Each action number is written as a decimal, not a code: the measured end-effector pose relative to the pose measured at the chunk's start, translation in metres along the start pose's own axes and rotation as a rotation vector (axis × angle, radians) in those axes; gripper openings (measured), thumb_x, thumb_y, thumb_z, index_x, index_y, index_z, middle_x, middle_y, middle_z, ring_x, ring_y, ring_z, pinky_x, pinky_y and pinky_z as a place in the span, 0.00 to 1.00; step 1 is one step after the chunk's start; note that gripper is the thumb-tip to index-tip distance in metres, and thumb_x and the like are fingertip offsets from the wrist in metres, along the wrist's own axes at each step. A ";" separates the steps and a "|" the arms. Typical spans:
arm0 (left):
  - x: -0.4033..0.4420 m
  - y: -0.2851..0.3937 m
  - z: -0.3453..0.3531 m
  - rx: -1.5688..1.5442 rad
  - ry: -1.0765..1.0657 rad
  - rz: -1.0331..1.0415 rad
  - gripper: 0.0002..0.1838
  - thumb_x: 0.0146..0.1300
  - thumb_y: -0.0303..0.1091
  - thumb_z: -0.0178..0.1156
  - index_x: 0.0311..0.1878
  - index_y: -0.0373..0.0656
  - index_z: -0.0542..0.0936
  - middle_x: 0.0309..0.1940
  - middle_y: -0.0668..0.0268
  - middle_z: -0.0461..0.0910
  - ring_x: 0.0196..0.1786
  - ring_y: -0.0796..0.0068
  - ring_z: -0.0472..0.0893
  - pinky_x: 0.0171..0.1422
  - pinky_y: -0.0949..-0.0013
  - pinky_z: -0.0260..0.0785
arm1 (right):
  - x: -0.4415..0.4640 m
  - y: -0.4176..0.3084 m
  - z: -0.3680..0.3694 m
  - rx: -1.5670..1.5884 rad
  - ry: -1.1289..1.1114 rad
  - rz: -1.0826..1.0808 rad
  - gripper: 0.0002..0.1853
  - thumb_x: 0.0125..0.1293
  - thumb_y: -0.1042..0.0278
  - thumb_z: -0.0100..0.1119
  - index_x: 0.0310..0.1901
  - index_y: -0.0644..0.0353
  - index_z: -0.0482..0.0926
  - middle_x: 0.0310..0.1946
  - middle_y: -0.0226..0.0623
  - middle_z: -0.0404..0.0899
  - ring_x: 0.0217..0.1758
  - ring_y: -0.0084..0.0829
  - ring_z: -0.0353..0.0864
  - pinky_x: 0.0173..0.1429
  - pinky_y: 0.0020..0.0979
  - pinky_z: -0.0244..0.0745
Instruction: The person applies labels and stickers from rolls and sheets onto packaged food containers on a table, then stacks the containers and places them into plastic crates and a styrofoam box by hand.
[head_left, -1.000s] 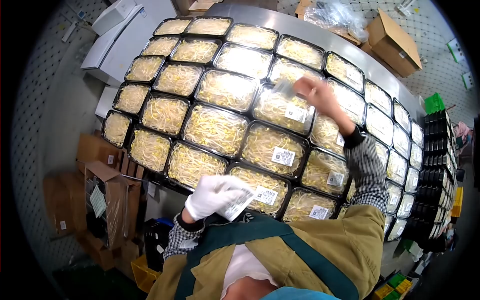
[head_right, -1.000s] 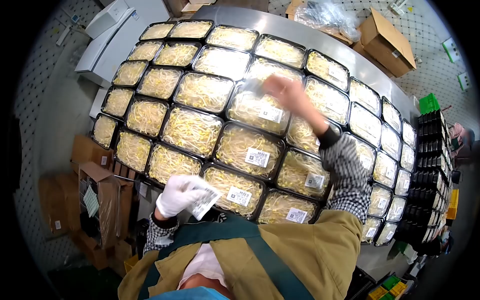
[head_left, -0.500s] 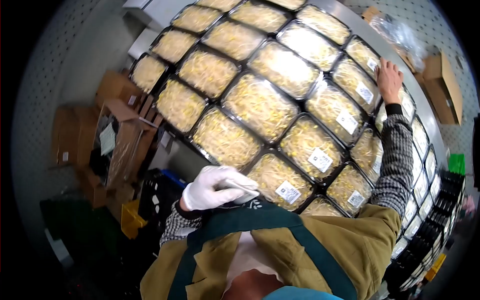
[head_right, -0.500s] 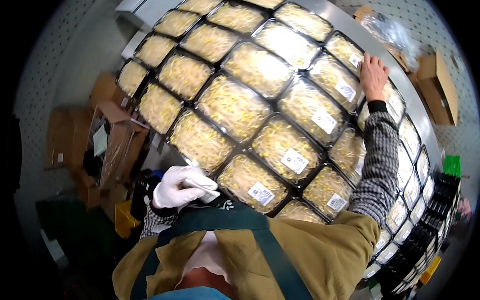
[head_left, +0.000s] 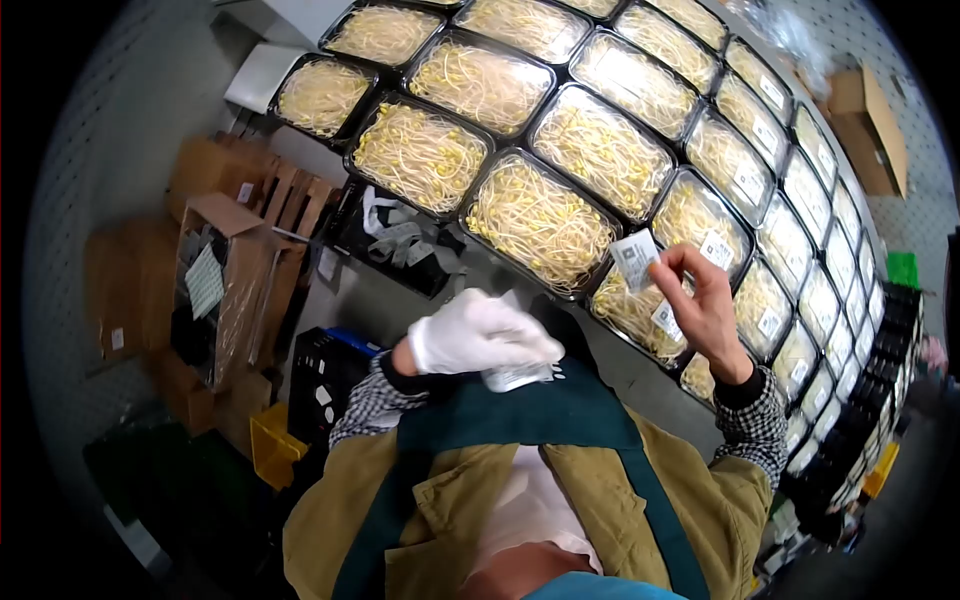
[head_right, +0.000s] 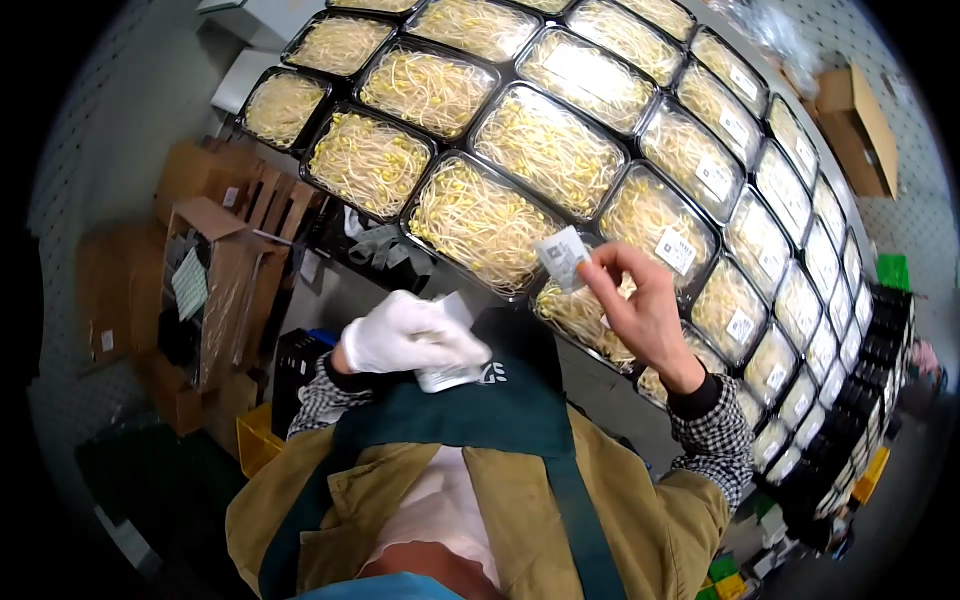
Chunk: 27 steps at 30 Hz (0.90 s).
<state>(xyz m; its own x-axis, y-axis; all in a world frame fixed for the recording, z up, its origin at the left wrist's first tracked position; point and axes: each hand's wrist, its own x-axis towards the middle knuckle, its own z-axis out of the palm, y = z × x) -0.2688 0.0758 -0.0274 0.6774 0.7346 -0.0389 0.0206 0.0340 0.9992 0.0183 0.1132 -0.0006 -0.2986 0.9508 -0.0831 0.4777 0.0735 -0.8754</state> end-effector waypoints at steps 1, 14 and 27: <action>-0.013 -0.001 -0.016 -0.070 -0.089 0.043 0.11 0.55 0.30 0.67 0.43 0.42 0.85 0.34 0.64 0.86 0.35 0.71 0.84 0.42 0.74 0.75 | 0.003 -0.002 0.004 -0.138 0.069 -0.029 0.07 0.63 0.69 0.61 0.32 0.63 0.78 0.26 0.35 0.75 0.28 0.29 0.72 0.33 0.30 0.65; -0.042 0.002 -0.060 -0.550 0.028 -0.053 0.09 0.64 0.19 0.56 0.47 0.28 0.76 0.40 0.55 0.82 0.45 0.62 0.84 0.47 0.69 0.77 | 0.034 0.000 0.117 -1.015 0.483 -0.177 0.11 0.57 0.61 0.64 0.31 0.57 0.73 0.27 0.36 0.70 0.34 0.38 0.70 0.43 0.37 0.62; 0.007 0.003 -0.060 -0.166 -0.016 -0.164 0.08 0.58 0.27 0.65 0.41 0.36 0.84 0.33 0.66 0.84 0.35 0.83 0.80 0.40 0.79 0.72 | 0.053 -0.003 0.025 -0.249 0.308 -0.043 0.05 0.64 0.70 0.57 0.33 0.61 0.77 0.27 0.37 0.76 0.30 0.33 0.75 0.35 0.31 0.69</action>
<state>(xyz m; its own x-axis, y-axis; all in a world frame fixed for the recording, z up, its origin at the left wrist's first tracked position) -0.3084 0.1215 -0.0256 0.6866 0.6993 -0.1989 0.0112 0.2634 0.9646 -0.0193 0.1562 -0.0144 -0.0788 0.9883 0.1308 0.6673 0.1498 -0.7296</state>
